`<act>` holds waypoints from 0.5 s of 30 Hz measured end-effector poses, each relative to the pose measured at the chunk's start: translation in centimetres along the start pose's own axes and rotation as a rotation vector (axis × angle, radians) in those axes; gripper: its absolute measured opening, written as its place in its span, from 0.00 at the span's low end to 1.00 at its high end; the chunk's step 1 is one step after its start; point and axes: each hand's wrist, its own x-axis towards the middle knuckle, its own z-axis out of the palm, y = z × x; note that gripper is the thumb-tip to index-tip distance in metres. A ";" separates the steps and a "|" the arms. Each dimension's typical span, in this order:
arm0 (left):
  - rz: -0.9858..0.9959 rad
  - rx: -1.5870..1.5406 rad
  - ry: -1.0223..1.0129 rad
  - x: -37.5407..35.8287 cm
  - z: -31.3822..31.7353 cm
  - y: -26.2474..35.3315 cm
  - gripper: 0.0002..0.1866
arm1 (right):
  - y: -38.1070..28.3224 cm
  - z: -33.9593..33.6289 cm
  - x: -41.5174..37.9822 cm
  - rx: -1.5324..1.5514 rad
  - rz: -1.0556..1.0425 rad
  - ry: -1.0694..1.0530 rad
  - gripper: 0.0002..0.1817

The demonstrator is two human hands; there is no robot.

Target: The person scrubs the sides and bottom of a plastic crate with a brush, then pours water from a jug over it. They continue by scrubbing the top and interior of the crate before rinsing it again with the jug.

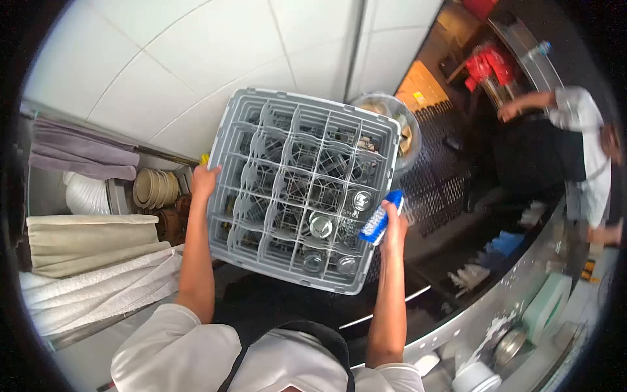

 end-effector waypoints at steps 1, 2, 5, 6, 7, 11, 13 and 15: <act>0.087 0.040 -0.007 0.6 0.9 1.2 0.24 | 1.4 -1.4 -0.9 0.045 -0.007 0.041 0.16; 0.154 0.071 -0.040 2.3 2.3 2.0 0.23 | 2.6 -2.5 -1.8 0.082 0.018 0.076 0.16; 0.321 0.155 -0.118 8.5 6.0 1.1 0.22 | 7.6 -3.7 -5.1 0.203 0.041 0.114 0.15; 0.367 0.161 -0.128 10.4 6.9 1.6 0.22 | 9.2 -3.3 -6.3 0.208 0.038 0.123 0.14; 0.419 0.167 -0.150 12.3 8.2 1.9 0.22 | 10.9 -2.9 -7.4 0.215 0.037 0.144 0.14; 0.480 0.206 -0.321 21.0 10.3 2.1 0.23 | 16.7 1.2 -11.2 0.309 0.078 0.177 0.13; 0.523 0.257 -0.347 24.9 11.9 1.3 0.19 | 20.2 2.9 -11.9 0.383 0.078 0.161 0.14; 0.540 0.363 -0.350 25.3 12.1 2.3 0.19 | 22.4 4.5 -12.4 0.399 0.118 0.162 0.16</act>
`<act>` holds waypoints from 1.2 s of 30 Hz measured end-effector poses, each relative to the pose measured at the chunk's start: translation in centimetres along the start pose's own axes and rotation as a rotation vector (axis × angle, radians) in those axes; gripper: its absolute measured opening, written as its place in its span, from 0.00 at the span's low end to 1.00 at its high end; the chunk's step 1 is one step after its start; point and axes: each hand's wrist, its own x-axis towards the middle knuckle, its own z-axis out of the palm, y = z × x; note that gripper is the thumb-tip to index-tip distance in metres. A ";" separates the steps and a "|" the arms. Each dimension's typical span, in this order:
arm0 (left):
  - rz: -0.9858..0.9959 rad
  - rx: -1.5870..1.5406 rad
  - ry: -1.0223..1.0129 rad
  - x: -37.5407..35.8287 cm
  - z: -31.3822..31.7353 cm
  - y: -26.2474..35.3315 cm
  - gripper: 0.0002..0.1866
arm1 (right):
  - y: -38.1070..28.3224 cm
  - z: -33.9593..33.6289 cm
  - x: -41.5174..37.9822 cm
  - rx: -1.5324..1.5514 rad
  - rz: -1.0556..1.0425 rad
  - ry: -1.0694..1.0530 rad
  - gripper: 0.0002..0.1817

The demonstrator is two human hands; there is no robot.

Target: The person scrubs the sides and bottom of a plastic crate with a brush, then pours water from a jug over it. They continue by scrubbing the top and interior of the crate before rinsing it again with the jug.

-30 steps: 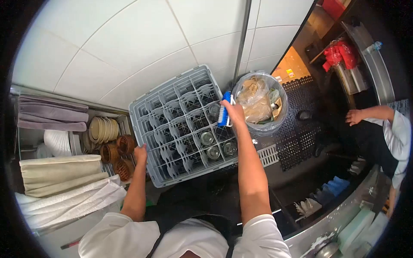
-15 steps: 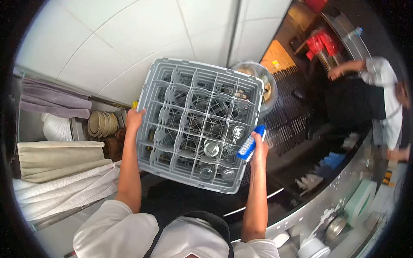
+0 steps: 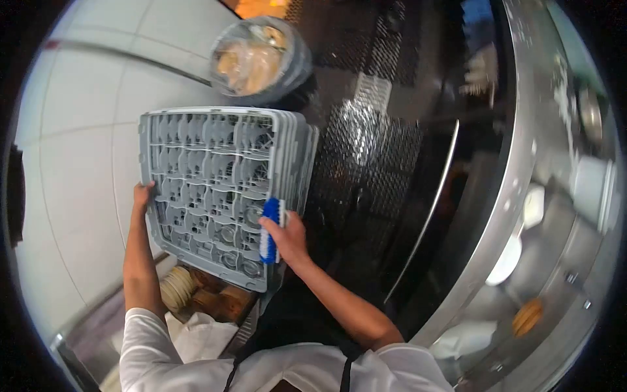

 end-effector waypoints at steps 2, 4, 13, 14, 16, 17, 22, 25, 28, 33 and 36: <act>0.058 0.008 -0.015 2.6 1.0 -1.7 0.21 | 3.3 0.6 0.4 -0.066 -0.006 0.028 0.21; 0.118 0.021 -0.016 4.6 1.2 -3.3 0.21 | 5.4 1.1 0.8 0.020 0.000 0.037 0.22; 0.203 0.487 0.214 1.5 0.9 -0.1 0.23 | 4.5 2.7 2.5 -0.205 -0.136 0.058 0.24; 0.200 0.492 0.216 1.5 1.0 0.0 0.23 | 4.3 2.7 2.9 -0.149 -0.098 0.054 0.23; 0.209 0.516 0.209 2.1 0.7 -0.6 0.24 | 3.9 3.0 3.3 -0.082 -0.121 0.110 0.23; 0.217 0.531 0.205 2.4 0.7 -1.1 0.24 | 3.8 2.9 3.0 -0.139 -0.130 0.125 0.24; 0.218 0.656 0.135 2.5 0.4 -1.9 0.26 | 4.6 3.1 3.3 -0.140 -0.163 0.168 0.24; 0.221 0.648 0.090 3.3 -0.1 -1.9 0.27 | 4.2 2.6 2.1 -0.142 -0.169 0.181 0.24; 0.249 0.706 0.113 4.5 0.5 -1.5 0.27 | 5.9 2.7 1.9 -0.298 -0.234 0.200 0.24; 0.201 0.669 0.147 3.2 0.9 -1.4 0.28 | 4.9 1.8 2.2 -0.253 -0.204 0.191 0.24; 0.236 0.605 0.251 1.4 2.0 1.2 0.29 | 3.8 0.3 1.7 -0.403 -0.270 0.124 0.27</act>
